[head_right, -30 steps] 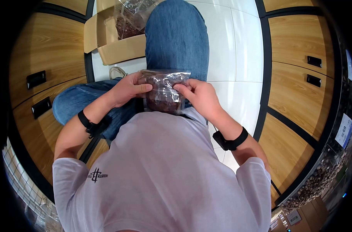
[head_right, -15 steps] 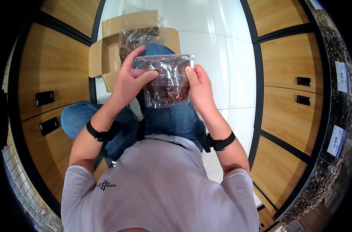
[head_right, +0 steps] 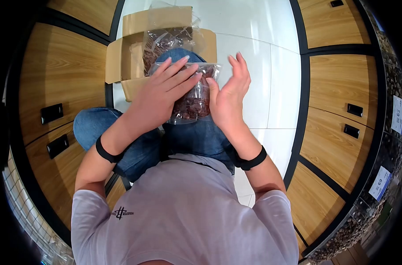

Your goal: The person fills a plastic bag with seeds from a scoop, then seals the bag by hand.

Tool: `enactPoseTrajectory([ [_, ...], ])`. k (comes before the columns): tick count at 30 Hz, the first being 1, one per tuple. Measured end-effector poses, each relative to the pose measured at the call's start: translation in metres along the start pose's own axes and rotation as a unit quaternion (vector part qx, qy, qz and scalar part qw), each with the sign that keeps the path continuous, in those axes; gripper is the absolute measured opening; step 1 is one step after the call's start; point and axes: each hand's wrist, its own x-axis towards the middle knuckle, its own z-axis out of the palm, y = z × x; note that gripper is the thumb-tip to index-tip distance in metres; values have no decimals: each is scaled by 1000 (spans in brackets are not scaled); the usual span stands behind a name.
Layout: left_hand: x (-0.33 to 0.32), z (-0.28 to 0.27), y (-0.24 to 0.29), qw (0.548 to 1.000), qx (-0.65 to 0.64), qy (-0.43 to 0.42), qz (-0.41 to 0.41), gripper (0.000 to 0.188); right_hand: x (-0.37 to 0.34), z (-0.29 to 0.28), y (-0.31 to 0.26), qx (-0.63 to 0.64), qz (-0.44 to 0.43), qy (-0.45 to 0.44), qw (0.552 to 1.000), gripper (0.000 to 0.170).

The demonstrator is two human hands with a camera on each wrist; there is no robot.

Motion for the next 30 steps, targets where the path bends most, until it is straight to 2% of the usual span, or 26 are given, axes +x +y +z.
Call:
enactPoseTrajectory([
  [2, 2, 1, 2, 1000, -10, -3, 4, 52, 4, -3, -2, -35, -25, 1, 999, 55],
  [5, 0, -1, 8, 1000, -18, -11, 1, 52, 5, -6, 2, 0, -156, -68, 985, 47],
  [8, -6, 0, 14, 1000, -13, -18, -10, 50, -1, -4, 7, 14, -177, -101, 979, 48],
  [12, -22, 7, 9, 1000, -26, 11, -5, 49, -5, -8, 0, 36, -160, -139, 977, 48],
  [14, -32, 7, 7, 999, -45, 20, -3, 51, -6, -10, -2, 77, -107, -175, 976, 46],
  [16, -40, 8, 7, 998, -65, 27, -4, 52, -12, -12, -1, 69, -128, -185, 972, 45],
  [17, -43, 9, 7, 997, -73, 21, 9, 52, -17, -14, 0, 60, -148, -194, 968, 44],
  [22, -46, 9, 25, 989, -146, -10, 15, 58, -41, -29, 9, 75, -125, -212, 966, 37],
  [24, -48, 18, 26, 985, -165, -26, 31, 69, -46, -37, 6, 76, -112, -225, 965, 35],
  [26, -51, 25, 33, 985, -170, -20, 38, 74, -51, -47, -3, 111, -85, -229, 963, 41],
  [27, -52, 27, 37, 984, -170, -20, 40, 73, -54, -50, -2, 93, -87, -241, 962, 55],
  [30, -53, 32, 39, 984, -169, -15, 47, 74, -66, -52, 0, 57, -98, -225, 968, 58],
])
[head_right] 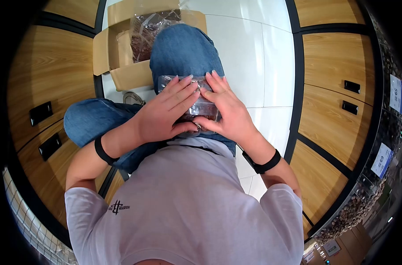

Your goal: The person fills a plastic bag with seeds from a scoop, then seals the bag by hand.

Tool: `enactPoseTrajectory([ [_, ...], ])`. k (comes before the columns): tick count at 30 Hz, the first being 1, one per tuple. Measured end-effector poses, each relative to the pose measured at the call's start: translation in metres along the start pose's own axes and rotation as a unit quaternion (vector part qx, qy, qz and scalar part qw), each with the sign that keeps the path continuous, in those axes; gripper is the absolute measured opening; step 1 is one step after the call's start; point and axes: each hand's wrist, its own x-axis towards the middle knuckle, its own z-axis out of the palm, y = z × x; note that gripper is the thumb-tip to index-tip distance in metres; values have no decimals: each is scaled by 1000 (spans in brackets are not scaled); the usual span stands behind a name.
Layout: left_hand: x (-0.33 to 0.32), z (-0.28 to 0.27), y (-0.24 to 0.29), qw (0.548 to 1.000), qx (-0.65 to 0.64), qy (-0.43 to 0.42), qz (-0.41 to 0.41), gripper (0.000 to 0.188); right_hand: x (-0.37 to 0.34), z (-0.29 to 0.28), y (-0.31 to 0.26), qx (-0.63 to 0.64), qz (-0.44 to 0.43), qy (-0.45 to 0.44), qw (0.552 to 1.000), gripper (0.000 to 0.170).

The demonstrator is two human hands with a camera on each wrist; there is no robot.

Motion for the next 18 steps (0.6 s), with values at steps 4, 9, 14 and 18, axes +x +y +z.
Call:
enactPoseTrajectory([
  [4, -5, 7, 4, 1000, 7, 3, 17, 73, -11, 4, -1, -38, -31, 19, 999, 59],
  [9, -16, 25, 17, 997, 25, -47, 48, 68, -51, 10, -5, -68, -7, 2, 998, 51],
  [14, -18, 31, 18, 996, -1, -67, 56, 57, -60, 12, -20, -124, 2, 31, 992, 34],
  [18, -21, 32, 16, 996, 14, -33, 81, 43, -54, 13, -33, -160, -44, 55, 985, 27],
])
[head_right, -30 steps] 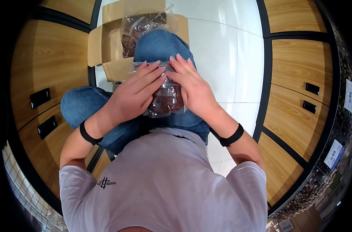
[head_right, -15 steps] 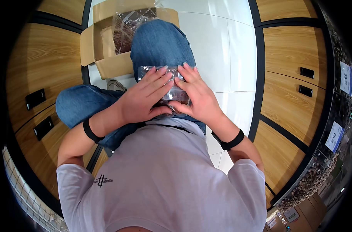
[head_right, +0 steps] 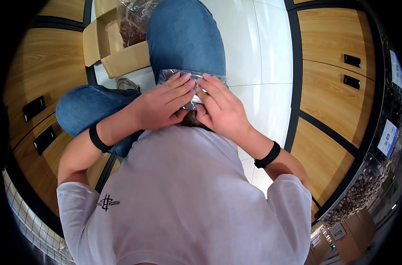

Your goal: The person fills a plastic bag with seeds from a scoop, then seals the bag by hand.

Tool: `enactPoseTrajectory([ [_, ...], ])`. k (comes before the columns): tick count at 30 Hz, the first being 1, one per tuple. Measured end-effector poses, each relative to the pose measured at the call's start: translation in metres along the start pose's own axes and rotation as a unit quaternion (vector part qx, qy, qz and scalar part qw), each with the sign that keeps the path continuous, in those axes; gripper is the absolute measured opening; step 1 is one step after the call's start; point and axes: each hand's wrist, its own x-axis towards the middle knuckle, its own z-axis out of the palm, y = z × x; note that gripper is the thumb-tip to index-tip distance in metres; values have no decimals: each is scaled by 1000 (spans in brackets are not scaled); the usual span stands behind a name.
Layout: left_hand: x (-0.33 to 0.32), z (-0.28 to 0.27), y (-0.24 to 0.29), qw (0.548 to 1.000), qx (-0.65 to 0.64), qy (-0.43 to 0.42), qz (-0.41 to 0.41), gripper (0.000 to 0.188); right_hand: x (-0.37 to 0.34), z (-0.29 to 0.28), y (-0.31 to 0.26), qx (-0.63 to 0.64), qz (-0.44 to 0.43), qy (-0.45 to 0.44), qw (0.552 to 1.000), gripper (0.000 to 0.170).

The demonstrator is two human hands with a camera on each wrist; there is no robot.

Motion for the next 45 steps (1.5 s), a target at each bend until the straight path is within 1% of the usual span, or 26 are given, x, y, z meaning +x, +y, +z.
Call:
enactPoseTrajectory([
  [4, 1, 9, -6, 1000, 8, 13, 1, 36, -5, 6, -2, -12, 0, 19, 1000, 24],
  [6, 1, 17, -8, 999, -7, 48, 4, 33, -8, 10, 3, -41, -17, 38, 998, 22],
  [7, 2, 21, -9, 999, -12, 45, 9, 33, -7, 7, 2, -51, -3, 24, 998, 20],
  [8, 2, 25, -10, 998, -11, 59, 1, 31, -9, 6, 1, -53, 5, 25, 998, 20],
  [9, 4, 27, -10, 997, -10, 73, -6, 29, -10, 7, 0, -56, 15, 27, 998, 18],
  [10, 6, 28, -10, 998, -15, 69, -2, 29, -11, 8, 1, -59, 24, 30, 998, 17],
  [12, 9, 29, -9, 996, -11, 86, -1, 25, -15, 11, 1, -61, 24, 46, 997, 16],
  [15, 12, 31, -12, 997, -19, 75, -11, 22, -16, 11, 2, -62, 34, 60, 996, 15],
  [20, 15, 31, -11, 998, -6, 62, -3, 18, -17, 7, 0, -62, 71, 37, 995, 12],
  [27, 15, 28, -17, 999, 31, 42, 9, 18, -12, 11, 6, -65, 58, 24, 996, 11],
  [32, 19, 19, -18, 998, 27, 52, 3, 20, -4, 6, 10, -43, 47, 14, 998, 14],
  [37, 18, 14, -19, 998, 2, 54, -18, 21, -1, 5, 11, -29, 58, 10, 998, 18],
  [39, 17, 15, -20, 998, 20, 57, -6, 19, -1, 5, 11, -30, 64, 2, 998, 18],
  [45, 15, 18, -26, 998, 38, 48, 19, 14, 1, 6, 14, -24, 36, 15, 999, 16],
])
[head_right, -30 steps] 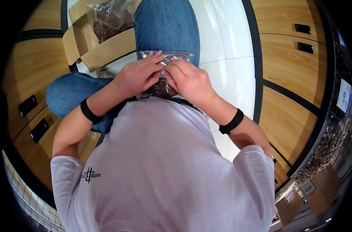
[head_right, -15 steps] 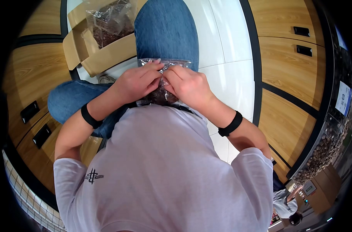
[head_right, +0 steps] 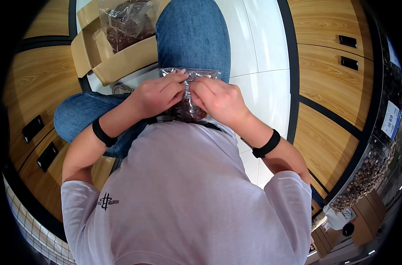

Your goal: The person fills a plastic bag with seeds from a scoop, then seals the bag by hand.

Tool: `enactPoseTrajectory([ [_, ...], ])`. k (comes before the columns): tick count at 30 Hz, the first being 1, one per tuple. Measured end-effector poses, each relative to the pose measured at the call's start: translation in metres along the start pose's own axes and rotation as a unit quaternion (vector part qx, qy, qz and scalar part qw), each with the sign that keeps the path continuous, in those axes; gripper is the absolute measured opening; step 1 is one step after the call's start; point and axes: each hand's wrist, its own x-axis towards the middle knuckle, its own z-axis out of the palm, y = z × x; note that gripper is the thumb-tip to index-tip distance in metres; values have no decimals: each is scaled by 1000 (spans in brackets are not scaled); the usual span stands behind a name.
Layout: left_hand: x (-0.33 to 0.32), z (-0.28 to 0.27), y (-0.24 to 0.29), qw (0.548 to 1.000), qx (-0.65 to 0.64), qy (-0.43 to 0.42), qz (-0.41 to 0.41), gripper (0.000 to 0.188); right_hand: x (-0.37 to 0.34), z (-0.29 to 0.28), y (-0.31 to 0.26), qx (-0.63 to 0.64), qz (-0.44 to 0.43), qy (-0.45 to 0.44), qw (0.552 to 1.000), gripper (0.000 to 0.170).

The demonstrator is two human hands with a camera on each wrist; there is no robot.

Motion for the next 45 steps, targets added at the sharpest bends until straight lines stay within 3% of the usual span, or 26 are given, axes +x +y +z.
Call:
enactPoseTrajectory([
  [15, 1, 1, -8, 998, 15, 16, 57, 13, 7, 1, 2, -10, -36, 5, 999, 15],
  [21, 1, 1, -4, 1000, -15, 16, 16, 11, 10, 2, -3, -26, -36, 13, 999, 14],
  [24, 1, 0, -5, 1000, -18, 19, 16, 10, 11, 3, -3, -25, -47, 23, 998, 14],
  [32, 0, -2, -8, 999, 1, -16, 44, 11, 8, -15, 9, -58, -68, -50, 995, 13],
  [45, 1, -7, -5, 998, 11, -17, 51, 11, -10, -38, 20, -35, -88, -27, 995, 15],
])
